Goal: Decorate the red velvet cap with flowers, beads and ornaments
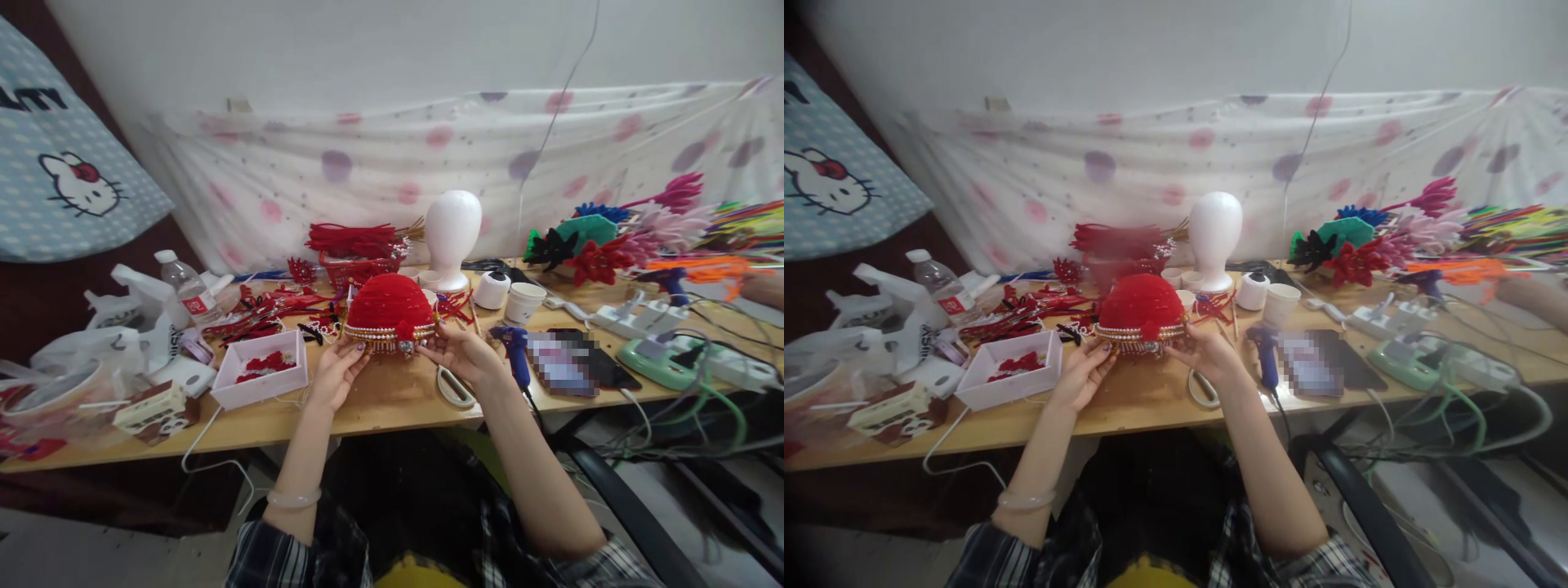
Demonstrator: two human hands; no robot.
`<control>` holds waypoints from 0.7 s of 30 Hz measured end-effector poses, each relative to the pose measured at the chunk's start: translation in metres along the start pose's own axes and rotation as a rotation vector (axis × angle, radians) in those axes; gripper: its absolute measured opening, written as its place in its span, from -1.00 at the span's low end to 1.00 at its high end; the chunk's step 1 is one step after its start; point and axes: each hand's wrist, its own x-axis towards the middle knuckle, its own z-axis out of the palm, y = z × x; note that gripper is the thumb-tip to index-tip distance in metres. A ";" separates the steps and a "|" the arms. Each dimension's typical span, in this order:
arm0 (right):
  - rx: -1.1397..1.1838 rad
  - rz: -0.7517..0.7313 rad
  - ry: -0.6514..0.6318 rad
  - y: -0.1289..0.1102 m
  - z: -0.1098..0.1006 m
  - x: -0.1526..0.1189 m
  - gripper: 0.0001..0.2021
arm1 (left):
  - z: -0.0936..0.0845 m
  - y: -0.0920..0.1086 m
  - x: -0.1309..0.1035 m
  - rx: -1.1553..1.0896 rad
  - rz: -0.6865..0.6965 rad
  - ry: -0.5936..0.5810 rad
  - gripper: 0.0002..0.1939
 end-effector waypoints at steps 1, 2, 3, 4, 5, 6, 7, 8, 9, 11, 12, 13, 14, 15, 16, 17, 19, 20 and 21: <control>-0.007 0.008 -0.007 0.000 0.000 0.000 -0.91 | -0.001 0.000 0.001 0.001 -0.002 0.012 -0.74; -0.015 0.015 -0.014 0.000 0.000 0.000 -0.91 | -0.002 0.001 0.002 0.002 -0.004 0.025 -0.75; -0.022 0.022 -0.018 0.000 0.000 -0.001 -0.91 | -0.003 0.002 0.002 0.002 -0.005 0.036 -0.76; -0.028 0.026 -0.021 0.000 0.000 -0.001 -0.90 | -0.004 0.003 0.003 0.003 -0.007 0.046 -0.79; -0.032 0.029 -0.022 0.001 0.001 -0.001 -0.90 | -0.004 0.004 0.004 0.005 -0.011 0.055 -0.83; -0.035 0.031 -0.021 0.001 0.001 -0.002 -0.90 | -0.005 0.005 0.004 0.008 -0.017 0.061 -0.87; -0.038 0.032 -0.018 0.001 0.001 -0.002 -0.89 | -0.005 0.007 0.005 0.012 -0.026 0.065 -0.90; -0.041 0.034 -0.014 0.001 0.002 -0.002 -0.89 | -0.006 0.008 0.005 0.015 -0.036 0.067 -0.91; -0.044 0.035 -0.010 0.001 0.002 -0.002 -0.88 | -0.005 0.009 0.005 0.017 -0.045 0.068 -0.89; -0.052 0.039 -0.006 0.002 0.003 -0.003 -0.87 | -0.005 0.011 0.006 0.019 -0.063 0.074 -0.85; -0.057 0.040 -0.006 0.002 0.003 -0.002 -0.86 | -0.004 0.011 0.007 0.020 -0.072 0.079 -0.83; -0.062 0.039 -0.007 0.002 0.003 -0.002 -0.86 | -0.004 0.011 0.007 0.020 -0.083 0.086 -0.81; -0.066 0.037 -0.008 0.003 0.002 -0.002 -0.86 | -0.004 0.010 0.008 0.022 -0.095 0.094 -0.79; -0.070 0.036 -0.011 0.004 0.002 -0.002 -0.87 | -0.003 0.009 0.009 0.023 -0.109 0.103 -0.77; -0.074 0.036 -0.013 0.004 0.001 -0.001 -0.89 | -0.003 0.008 0.009 0.023 -0.121 0.113 -0.75; -0.077 0.039 -0.016 0.005 0.000 0.000 -0.90 | -0.003 0.007 0.010 0.021 -0.131 0.123 -0.74; -0.083 0.050 -0.020 0.006 -0.001 0.003 -0.93 | -0.003 0.005 0.012 0.008 -0.141 0.143 -0.71; -0.086 0.057 -0.022 0.006 -0.001 0.005 -0.94 | -0.003 0.004 0.013 -0.002 -0.141 0.153 -0.71; -0.091 0.064 -0.023 0.006 -0.002 0.007 -0.95 | -0.003 0.004 0.013 -0.014 -0.138 0.163 -0.70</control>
